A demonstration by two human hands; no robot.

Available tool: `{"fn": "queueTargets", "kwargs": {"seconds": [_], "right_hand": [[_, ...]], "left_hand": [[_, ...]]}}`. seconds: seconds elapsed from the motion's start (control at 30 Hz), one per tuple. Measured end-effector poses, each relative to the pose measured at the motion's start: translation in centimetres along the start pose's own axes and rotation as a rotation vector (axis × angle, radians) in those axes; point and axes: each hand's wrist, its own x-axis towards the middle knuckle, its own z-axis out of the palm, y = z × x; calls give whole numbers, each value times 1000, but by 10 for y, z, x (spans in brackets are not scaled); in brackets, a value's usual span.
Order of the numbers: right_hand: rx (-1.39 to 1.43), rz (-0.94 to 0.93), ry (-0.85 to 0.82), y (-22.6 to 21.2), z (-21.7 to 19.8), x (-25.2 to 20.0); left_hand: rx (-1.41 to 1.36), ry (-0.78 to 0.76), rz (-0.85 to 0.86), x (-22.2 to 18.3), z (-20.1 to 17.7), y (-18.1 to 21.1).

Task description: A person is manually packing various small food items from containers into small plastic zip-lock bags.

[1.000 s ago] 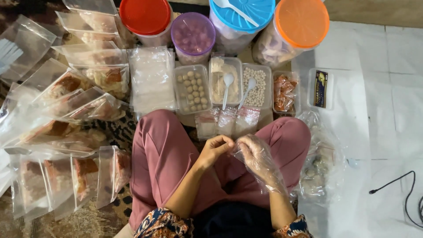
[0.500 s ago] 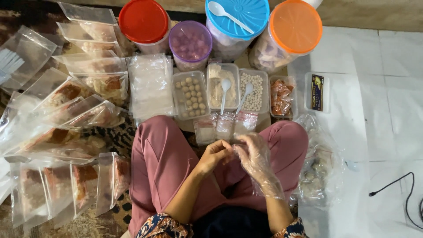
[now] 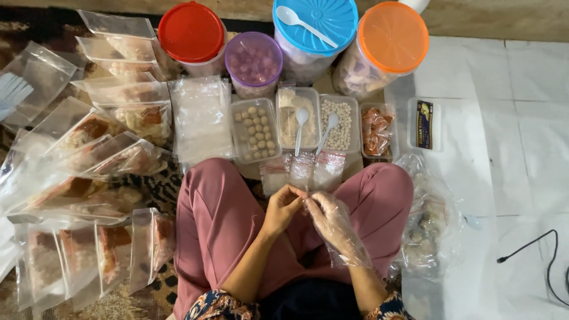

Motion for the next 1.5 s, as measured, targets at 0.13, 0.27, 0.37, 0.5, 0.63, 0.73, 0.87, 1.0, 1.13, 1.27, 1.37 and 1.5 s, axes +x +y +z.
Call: {"fn": "queueTargets", "kwargs": {"seconds": [0.13, 0.27, 0.37, 0.5, 0.63, 0.73, 0.87, 1.0, 1.13, 1.27, 1.37, 1.5], "right_hand": [[9, 8, -7, 6, 1, 3], [7, 39, 1, 19, 8, 1], [-76, 24, 30, 37, 18, 0], [-301, 6, 116, 67, 41, 1], [-365, 62, 94, 65, 35, 2], [-239, 162, 46, 50, 25, 7], [-41, 266, -64, 42, 28, 7], [116, 210, -96, 17, 9, 5], [201, 206, -208, 16, -1, 7], [237, 246, -229, 15, -7, 6], [254, 353, -216, -10, -31, 6], [229, 547, -182, -19, -42, 7]], "left_hand": [[41, -8, 7, -3, 5, 9], [191, -18, 46, -4, 4, 18], [396, 2, 74, -6, 10, 28], [816, 53, 132, -8, 3, 6], [1003, 47, 271, -9, 5, -12], [1074, 43, 336, -10, 6, -11], [1060, 25, 448, -9, 8, 5], [990, -27, 628, -10, 11, 26], [831, -115, 572, -7, 6, 12], [827, -150, 506, -10, 7, 6], [819, -187, 484, -13, 13, 24], [889, -265, 520, -16, 16, 23]]}}
